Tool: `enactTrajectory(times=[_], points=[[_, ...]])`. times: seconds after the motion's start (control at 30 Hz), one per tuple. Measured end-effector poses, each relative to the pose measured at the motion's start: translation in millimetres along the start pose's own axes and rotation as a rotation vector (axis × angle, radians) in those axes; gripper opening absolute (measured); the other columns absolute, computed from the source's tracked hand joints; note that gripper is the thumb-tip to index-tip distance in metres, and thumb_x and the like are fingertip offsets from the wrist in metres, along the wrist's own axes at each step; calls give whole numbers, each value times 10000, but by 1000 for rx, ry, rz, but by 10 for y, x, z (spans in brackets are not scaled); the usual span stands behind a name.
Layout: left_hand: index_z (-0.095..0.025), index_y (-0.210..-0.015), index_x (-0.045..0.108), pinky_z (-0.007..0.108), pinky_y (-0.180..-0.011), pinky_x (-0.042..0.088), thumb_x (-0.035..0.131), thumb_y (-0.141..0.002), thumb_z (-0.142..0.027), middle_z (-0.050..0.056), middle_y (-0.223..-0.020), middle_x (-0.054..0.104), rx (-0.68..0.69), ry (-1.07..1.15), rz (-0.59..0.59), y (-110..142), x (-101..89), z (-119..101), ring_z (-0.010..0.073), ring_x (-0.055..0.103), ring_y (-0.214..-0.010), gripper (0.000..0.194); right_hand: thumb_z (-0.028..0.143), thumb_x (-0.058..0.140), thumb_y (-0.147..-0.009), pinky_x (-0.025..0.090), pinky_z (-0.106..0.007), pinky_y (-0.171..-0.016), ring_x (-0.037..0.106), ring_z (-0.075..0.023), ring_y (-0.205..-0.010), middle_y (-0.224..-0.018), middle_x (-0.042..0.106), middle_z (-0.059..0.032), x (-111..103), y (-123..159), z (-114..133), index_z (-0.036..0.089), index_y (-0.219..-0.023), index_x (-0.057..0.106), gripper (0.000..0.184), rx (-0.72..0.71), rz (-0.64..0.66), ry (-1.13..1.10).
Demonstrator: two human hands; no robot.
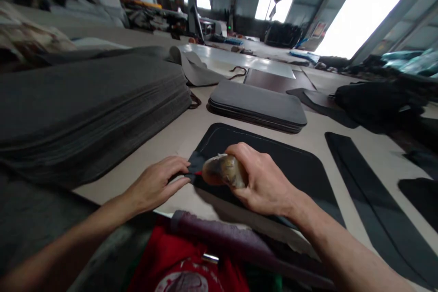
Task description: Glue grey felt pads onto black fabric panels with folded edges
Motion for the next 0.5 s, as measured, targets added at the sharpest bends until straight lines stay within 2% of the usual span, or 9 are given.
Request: enactTrajectory(times=[0.17,0.37,0.5], points=[[-214,-1053,599,393,-955,486,622,-955,-241,49,-1149,641,-6,5,8,-2,-6,-9,233,586,-1098,104,165,622,-770,450,-299,-686,605,-198,-807,-993,632,-32,-15,23,2,233,-1128,512,381,14,-6,-4],[-212,-1051,598,390,-945,481,609,-959,-229,47,-1122,631,-8,30,15,-5,-10,3,228,577,-1078,94,146,633,-764,441,-297,-700,586,-200,-838,-991,612,-32,44,-63,36,219,-1116,506,381,-70,-13,0],[-214,-1063,598,394,-947,480,614,-957,-229,43,-1122,630,-15,21,19,-7,-11,7,227,575,-1079,107,172,664,-794,455,-293,-722,608,-194,-856,-1025,634,-26,40,-103,-15,219,-1131,525,368,-34,-3,-4]])
Point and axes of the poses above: each hand's wrist, its own y-axis away from the middle knuckle, its own x-axis out of the palm, z = x × y, the point moved 1 cm from there along -y, towards the middle knuckle
